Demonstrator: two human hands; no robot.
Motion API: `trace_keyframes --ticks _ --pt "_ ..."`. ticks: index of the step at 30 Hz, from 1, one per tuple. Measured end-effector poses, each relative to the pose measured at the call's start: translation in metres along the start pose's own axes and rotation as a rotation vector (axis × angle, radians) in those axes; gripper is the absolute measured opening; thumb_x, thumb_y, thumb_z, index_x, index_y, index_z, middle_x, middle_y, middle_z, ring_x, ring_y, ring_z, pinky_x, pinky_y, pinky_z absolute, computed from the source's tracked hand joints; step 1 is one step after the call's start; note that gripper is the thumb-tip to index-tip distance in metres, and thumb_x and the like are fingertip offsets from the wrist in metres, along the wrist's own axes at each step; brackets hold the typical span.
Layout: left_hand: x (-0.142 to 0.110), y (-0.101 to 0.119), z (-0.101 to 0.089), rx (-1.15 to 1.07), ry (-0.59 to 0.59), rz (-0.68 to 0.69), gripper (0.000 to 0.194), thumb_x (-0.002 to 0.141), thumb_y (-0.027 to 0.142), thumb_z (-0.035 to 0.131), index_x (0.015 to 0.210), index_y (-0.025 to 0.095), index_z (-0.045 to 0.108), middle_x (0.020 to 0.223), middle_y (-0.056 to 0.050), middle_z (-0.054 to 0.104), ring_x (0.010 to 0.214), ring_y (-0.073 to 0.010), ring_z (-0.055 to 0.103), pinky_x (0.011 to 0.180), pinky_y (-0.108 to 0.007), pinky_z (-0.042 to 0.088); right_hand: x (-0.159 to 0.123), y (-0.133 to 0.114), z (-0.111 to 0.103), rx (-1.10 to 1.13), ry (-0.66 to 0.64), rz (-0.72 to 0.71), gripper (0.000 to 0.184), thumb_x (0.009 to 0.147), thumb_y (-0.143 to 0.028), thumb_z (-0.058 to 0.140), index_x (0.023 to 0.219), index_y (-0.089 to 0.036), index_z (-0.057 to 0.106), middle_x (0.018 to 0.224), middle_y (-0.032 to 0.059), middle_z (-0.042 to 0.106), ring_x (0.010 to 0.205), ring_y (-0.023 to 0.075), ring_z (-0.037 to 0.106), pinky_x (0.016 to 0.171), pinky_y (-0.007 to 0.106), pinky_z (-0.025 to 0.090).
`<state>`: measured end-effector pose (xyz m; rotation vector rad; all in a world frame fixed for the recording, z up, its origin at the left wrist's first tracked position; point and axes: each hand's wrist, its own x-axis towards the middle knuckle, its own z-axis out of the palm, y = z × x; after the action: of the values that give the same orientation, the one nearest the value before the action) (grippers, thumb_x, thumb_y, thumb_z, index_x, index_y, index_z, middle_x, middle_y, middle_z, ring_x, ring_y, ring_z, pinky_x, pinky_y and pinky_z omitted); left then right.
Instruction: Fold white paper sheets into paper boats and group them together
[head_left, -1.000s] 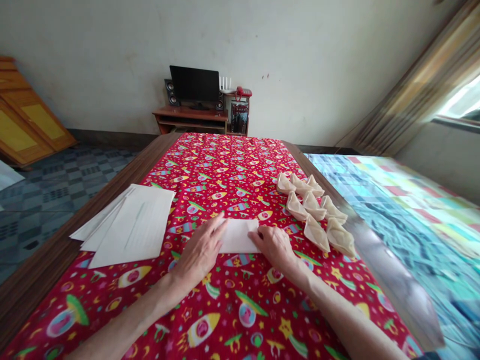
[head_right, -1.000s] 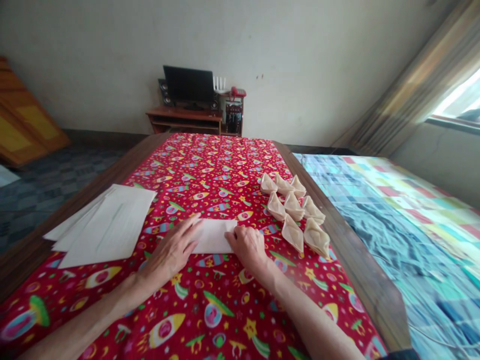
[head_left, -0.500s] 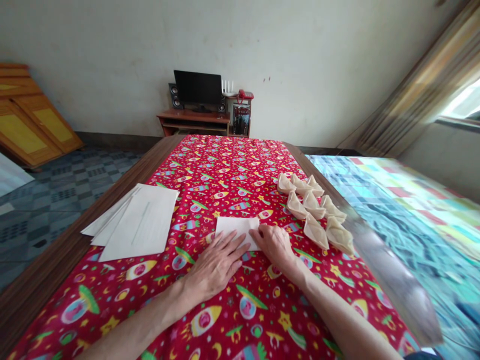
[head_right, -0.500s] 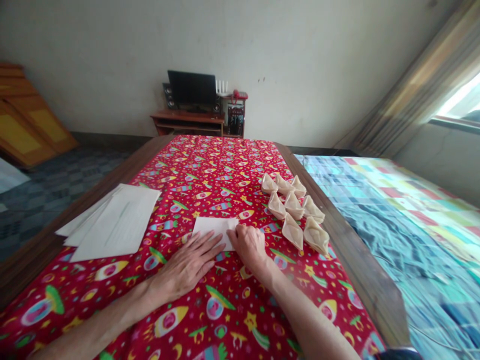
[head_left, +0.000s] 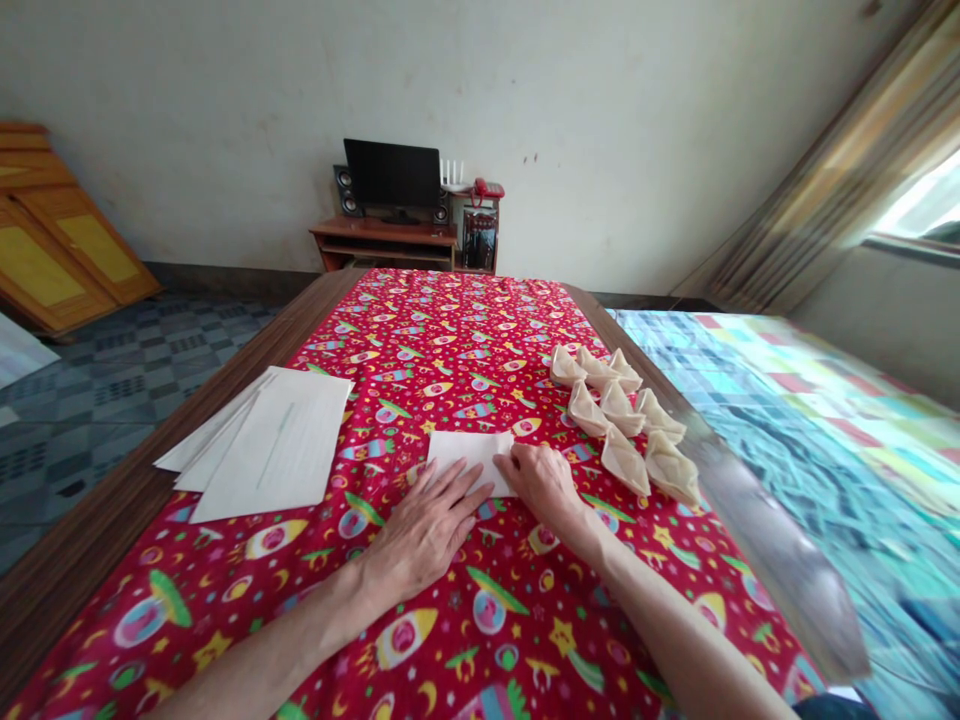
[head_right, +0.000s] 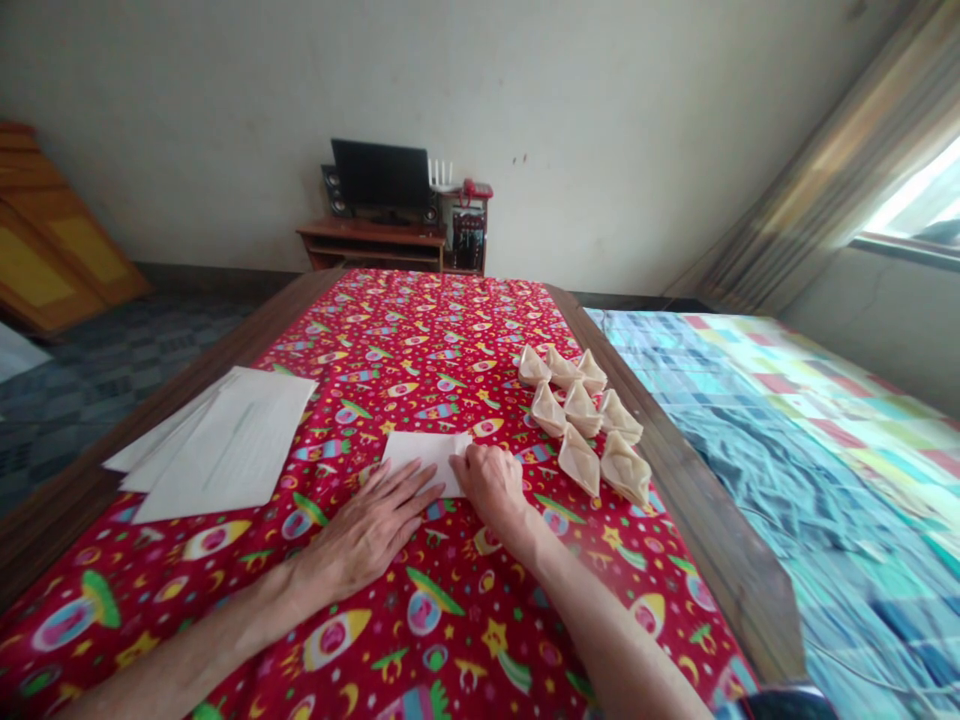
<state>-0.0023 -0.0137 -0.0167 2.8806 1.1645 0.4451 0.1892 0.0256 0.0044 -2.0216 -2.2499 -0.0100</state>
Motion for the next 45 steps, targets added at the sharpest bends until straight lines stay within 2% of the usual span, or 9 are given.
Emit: trace_keyframes --ticks 7,10,12,14,15,18,22,28,45 --pt "0.000 0.000 0.000 -0.002 0.016 0.021 0.045 0.094 0.022 0.039 0.138 0.029 0.037 0.144 -0.002 0.040 0.136 -0.0233 0.031 0.111 -0.047 0.024 0.000 0.002 0.004 -0.018 0.003 0.005 0.034 0.094 -0.039 0.040 0.085 -0.019 0.066 0.074 0.0074 0.069 0.070 0.0174 0.065 0.056 0.024 0.036" --pt "-0.001 -0.001 0.002 -0.013 0.019 0.012 0.043 0.095 0.023 0.038 0.138 0.029 0.038 0.144 -0.002 0.041 0.135 -0.0232 0.031 0.111 -0.048 0.023 -0.008 0.004 0.002 -0.017 0.148 -0.035 0.028 0.094 -0.032 0.041 0.107 -0.018 0.061 0.090 0.0094 0.070 0.084 0.0207 0.064 0.063 0.026 0.043" --pt "-0.001 -0.002 0.003 -0.015 0.015 0.021 0.042 0.096 0.025 0.036 0.138 0.029 0.037 0.145 -0.002 0.039 0.136 -0.0233 0.031 0.111 -0.049 0.023 -0.018 0.005 0.001 0.010 0.294 -0.147 0.033 0.095 -0.029 0.039 0.120 -0.016 0.056 0.110 0.0128 0.066 0.100 0.0238 0.059 0.075 0.031 0.048" --pt "-0.001 -0.002 0.003 -0.021 -0.001 0.036 0.042 0.097 0.028 0.034 0.138 0.029 0.037 0.146 -0.002 0.038 0.136 -0.0240 0.029 0.110 -0.049 0.024 -0.031 0.003 0.003 0.077 0.355 -0.352 0.037 0.095 -0.022 0.034 0.126 -0.012 0.052 0.124 0.0143 0.059 0.112 0.0241 0.054 0.091 0.036 0.046" --pt "-0.001 -0.002 0.003 -0.027 -0.010 0.032 0.042 0.097 0.028 0.034 0.138 0.028 0.037 0.146 -0.003 0.038 0.137 -0.0245 0.029 0.110 -0.050 0.024 -0.038 0.002 0.005 0.095 0.338 -0.468 0.038 0.095 -0.020 0.032 0.127 -0.011 0.052 0.128 0.0143 0.056 0.119 0.0238 0.051 0.097 0.037 0.043" --pt "0.000 0.001 0.001 -0.040 -0.020 -0.005 0.040 0.096 0.025 0.035 0.136 0.026 0.041 0.145 -0.003 0.039 0.137 -0.0248 0.028 0.110 -0.049 0.025 -0.055 -0.002 0.013 0.120 0.220 -0.588 0.043 0.096 -0.028 0.036 0.133 -0.009 0.045 0.139 0.0131 0.046 0.130 0.0248 0.040 0.106 0.043 0.036" --pt "0.001 0.001 0.000 -0.021 -0.018 0.000 0.042 0.094 0.021 0.038 0.135 0.024 0.042 0.147 -0.002 0.036 0.137 -0.0242 0.028 0.112 -0.047 0.023 -0.063 0.004 0.018 0.115 0.107 -0.598 0.055 0.094 -0.036 0.041 0.141 -0.008 0.033 0.145 0.0145 0.035 0.134 0.0259 0.034 0.108 0.049 0.032" --pt "-0.004 -0.007 -0.002 -0.011 -0.046 0.037 0.043 0.095 0.023 0.037 0.137 0.027 0.039 0.147 0.002 0.036 0.137 -0.0198 0.029 0.112 -0.043 0.023 -0.066 0.019 0.013 0.106 0.066 -0.566 0.052 0.095 -0.035 0.041 0.140 -0.010 0.036 0.144 0.0131 0.035 0.134 0.0257 0.032 0.109 0.050 0.030" --pt "-0.045 -0.034 -0.011 0.085 -0.045 -0.035 0.047 0.096 0.024 0.035 0.142 0.030 0.030 0.146 0.004 0.037 0.136 -0.0168 0.031 0.112 -0.038 0.022 -0.071 0.027 0.014 0.076 0.091 -0.566 0.048 0.096 -0.031 0.038 0.139 -0.010 0.038 0.144 0.0107 0.036 0.134 0.0251 0.033 0.108 0.050 0.033"
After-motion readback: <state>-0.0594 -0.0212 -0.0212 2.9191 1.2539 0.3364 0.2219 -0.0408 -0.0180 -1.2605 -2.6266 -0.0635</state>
